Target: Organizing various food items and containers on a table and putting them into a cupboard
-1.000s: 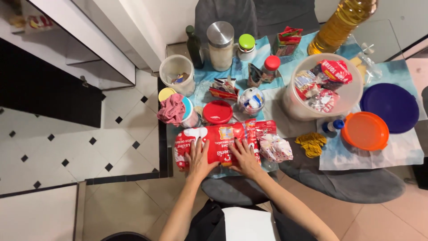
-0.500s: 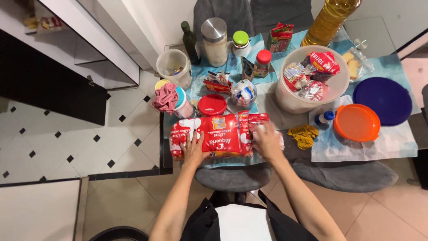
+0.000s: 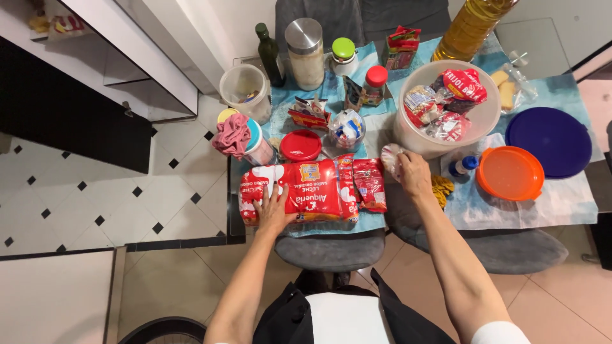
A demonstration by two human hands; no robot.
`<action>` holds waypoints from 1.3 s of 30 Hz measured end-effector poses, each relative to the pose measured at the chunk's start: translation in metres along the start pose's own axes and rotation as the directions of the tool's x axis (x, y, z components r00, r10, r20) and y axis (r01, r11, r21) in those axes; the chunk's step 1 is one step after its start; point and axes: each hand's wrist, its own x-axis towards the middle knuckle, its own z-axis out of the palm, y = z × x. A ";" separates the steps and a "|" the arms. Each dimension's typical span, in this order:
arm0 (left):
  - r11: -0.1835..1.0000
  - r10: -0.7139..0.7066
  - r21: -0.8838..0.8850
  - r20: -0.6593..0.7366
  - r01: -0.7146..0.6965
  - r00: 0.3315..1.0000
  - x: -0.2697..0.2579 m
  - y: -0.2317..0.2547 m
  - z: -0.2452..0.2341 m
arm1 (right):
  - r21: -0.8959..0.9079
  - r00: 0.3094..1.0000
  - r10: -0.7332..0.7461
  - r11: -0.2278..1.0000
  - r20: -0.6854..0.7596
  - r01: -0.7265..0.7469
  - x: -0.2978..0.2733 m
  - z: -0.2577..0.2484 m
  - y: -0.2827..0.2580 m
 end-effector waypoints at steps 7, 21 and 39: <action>1.000 -0.014 0.021 -0.010 0.015 1.000 0.002 0.005 -0.004 | 0.090 0.977 0.099 0.989 0.190 -0.118 -0.004 -0.042 -0.054; 0.960 0.102 -0.262 -0.002 -0.099 0.995 0.021 -0.039 0.015 | 0.652 0.956 -0.257 0.751 0.138 0.108 0.007 -0.042 -0.244; 0.564 0.139 -0.621 -0.579 -0.545 0.804 0.114 -0.214 -0.128 | 0.143 0.997 -0.050 0.989 0.061 0.041 0.171 -0.031 -0.453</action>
